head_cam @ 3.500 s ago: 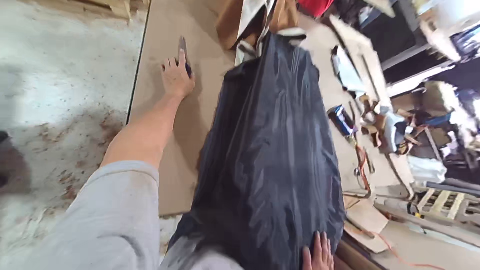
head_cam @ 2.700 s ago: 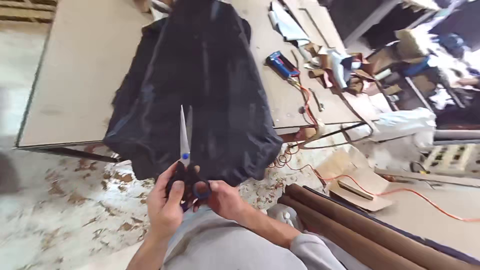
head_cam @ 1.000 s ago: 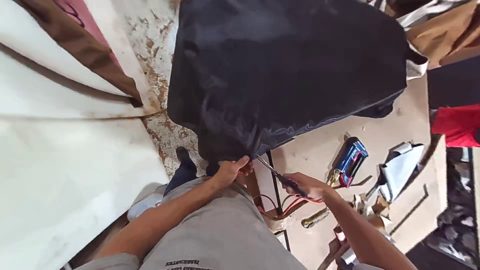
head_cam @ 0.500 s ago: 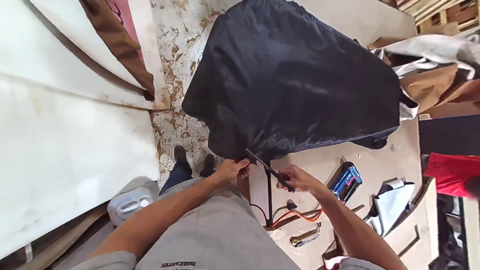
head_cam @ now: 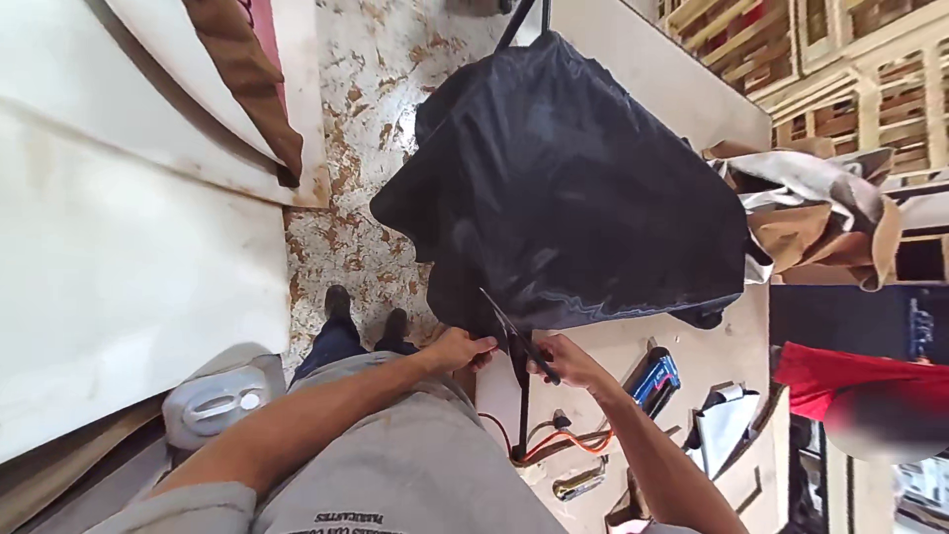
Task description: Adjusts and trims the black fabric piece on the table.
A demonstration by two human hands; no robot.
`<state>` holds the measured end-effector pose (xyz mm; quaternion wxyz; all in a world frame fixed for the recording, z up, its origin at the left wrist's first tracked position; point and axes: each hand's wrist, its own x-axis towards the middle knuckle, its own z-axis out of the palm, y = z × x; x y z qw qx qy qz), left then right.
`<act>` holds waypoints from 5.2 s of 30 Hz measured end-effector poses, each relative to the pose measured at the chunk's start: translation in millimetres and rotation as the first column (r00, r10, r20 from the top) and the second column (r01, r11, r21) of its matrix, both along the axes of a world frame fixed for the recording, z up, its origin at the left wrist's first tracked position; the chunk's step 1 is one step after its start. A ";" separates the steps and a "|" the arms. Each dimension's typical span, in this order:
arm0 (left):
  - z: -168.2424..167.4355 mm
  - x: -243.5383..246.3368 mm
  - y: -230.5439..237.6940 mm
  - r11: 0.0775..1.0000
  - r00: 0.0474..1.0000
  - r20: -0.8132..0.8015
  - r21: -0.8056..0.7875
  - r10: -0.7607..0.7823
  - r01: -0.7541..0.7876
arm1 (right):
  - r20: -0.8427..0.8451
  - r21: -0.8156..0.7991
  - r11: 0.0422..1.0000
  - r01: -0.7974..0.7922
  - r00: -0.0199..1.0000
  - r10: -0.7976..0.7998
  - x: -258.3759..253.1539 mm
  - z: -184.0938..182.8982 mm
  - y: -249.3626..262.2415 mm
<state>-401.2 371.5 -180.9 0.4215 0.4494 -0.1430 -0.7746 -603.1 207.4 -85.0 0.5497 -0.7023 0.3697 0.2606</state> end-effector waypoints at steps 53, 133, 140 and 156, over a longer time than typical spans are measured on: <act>-3.1 247.9 -79.9 0.936 0.258 0.960 -0.183 0.105 0.300 | 0.104 -0.160 0.775 0.611 0.791 -0.603 253.8 -20.4 61.8; 47.9 484.8 -448.2 -0.389 -0.579 0.804 0.494 -0.136 0.777 | 0.076 -0.019 -0.205 0.979 -0.203 -0.976 569.7 -41.3 -138.0; 48.7 505.2 -481.4 -0.580 -0.610 0.791 0.473 -0.053 0.664 | 0.051 0.021 -0.288 0.957 -0.289 -0.956 577.1 -36.1 -175.4; 23.4 517.8 -539.1 -0.971 -0.549 0.836 0.138 0.009 0.194 | 0.101 0.025 -0.601 0.799 -0.600 -0.794 579.6 -20.5 -300.4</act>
